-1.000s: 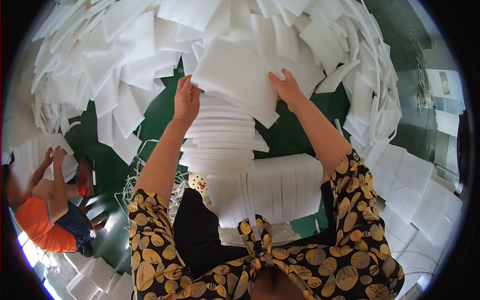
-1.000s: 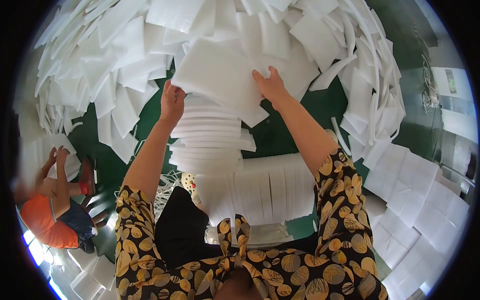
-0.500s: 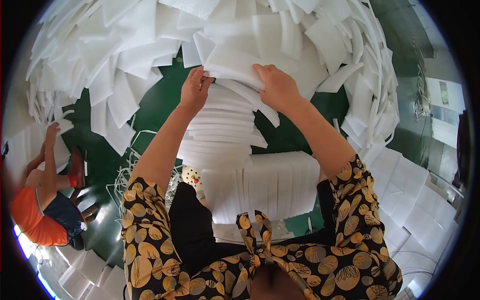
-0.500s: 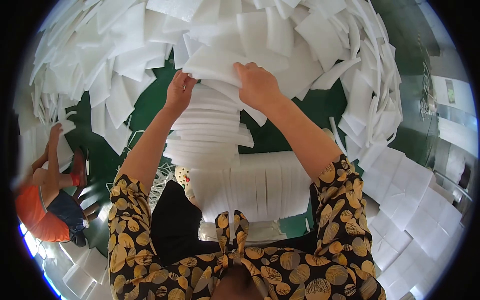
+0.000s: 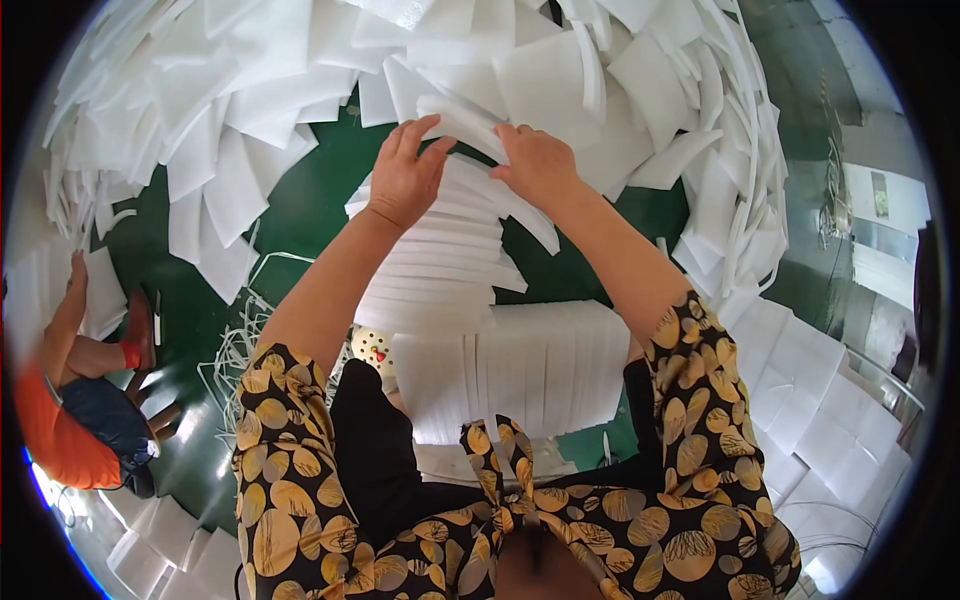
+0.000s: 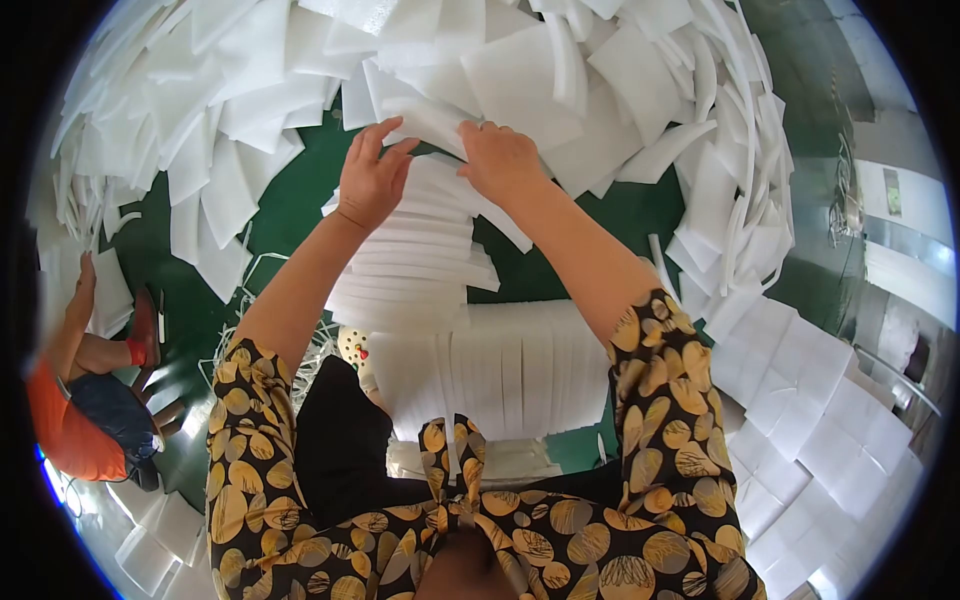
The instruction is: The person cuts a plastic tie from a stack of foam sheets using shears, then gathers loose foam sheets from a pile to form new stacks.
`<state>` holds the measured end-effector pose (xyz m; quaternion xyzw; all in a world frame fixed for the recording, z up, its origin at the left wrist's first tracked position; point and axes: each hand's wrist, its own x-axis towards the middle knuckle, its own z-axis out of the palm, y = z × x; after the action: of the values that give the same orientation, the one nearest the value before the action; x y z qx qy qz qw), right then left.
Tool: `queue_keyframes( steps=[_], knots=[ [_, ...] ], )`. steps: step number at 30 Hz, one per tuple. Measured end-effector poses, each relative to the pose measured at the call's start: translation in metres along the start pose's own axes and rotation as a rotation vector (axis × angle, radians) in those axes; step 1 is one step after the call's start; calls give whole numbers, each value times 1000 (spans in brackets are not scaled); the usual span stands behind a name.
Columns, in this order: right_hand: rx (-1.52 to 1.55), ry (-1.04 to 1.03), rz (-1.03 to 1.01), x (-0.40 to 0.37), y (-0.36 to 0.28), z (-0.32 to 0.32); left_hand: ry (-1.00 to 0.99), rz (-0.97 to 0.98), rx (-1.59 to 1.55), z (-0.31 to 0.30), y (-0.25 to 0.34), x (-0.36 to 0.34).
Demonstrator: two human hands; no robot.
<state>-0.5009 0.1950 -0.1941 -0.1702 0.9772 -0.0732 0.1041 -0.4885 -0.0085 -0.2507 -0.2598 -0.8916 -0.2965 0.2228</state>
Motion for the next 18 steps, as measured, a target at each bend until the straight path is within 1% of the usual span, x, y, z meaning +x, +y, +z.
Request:
queue_keyframes(
  steps=[3,5,6,7,8,9,10,11,13,14,15,16,17,18],
  knots=[
    [57,1,37,12,2,3,-22,-52,-77,-15,-1,-7],
    [-14,-54,104,11,-6,-21,67,-190,-22,-38,4,-21],
    [-15,-62,98,8,-8,-34,84,-263,-16,-52,4,-34],
    [-33,-112,101,1,-8,-49,99,-337,-9,-69,2,-52],
    [-49,-160,107,-3,-6,-57,73,-508,-37,-85,-1,-77],
    [-48,-162,108,-6,-3,-54,48,-674,-66,-98,-3,-107],
    [-68,-183,109,-10,1,-48,61,-845,-95,-109,-2,-138],
    [-90,-200,113,-12,5,-41,-5,-1187,-246,-124,6,-161],
    [-72,-210,119,-13,12,-16,-170,-1480,-366,-136,14,-224],
    [-48,-230,118,-12,13,-5,-266,-1515,-554,-127,17,-267],
    [-44,-233,110,-9,10,2,-364,-1540,-743,-122,18,-295],
    [35,-222,87,-6,8,9,-363,-1548,-737,-125,27,-284],
    [113,-213,69,-7,6,13,-401,-1423,-764,-124,43,-255],
    [113,-217,69,-6,2,9,-436,-1294,-792,-119,52,-232]
  ],
)
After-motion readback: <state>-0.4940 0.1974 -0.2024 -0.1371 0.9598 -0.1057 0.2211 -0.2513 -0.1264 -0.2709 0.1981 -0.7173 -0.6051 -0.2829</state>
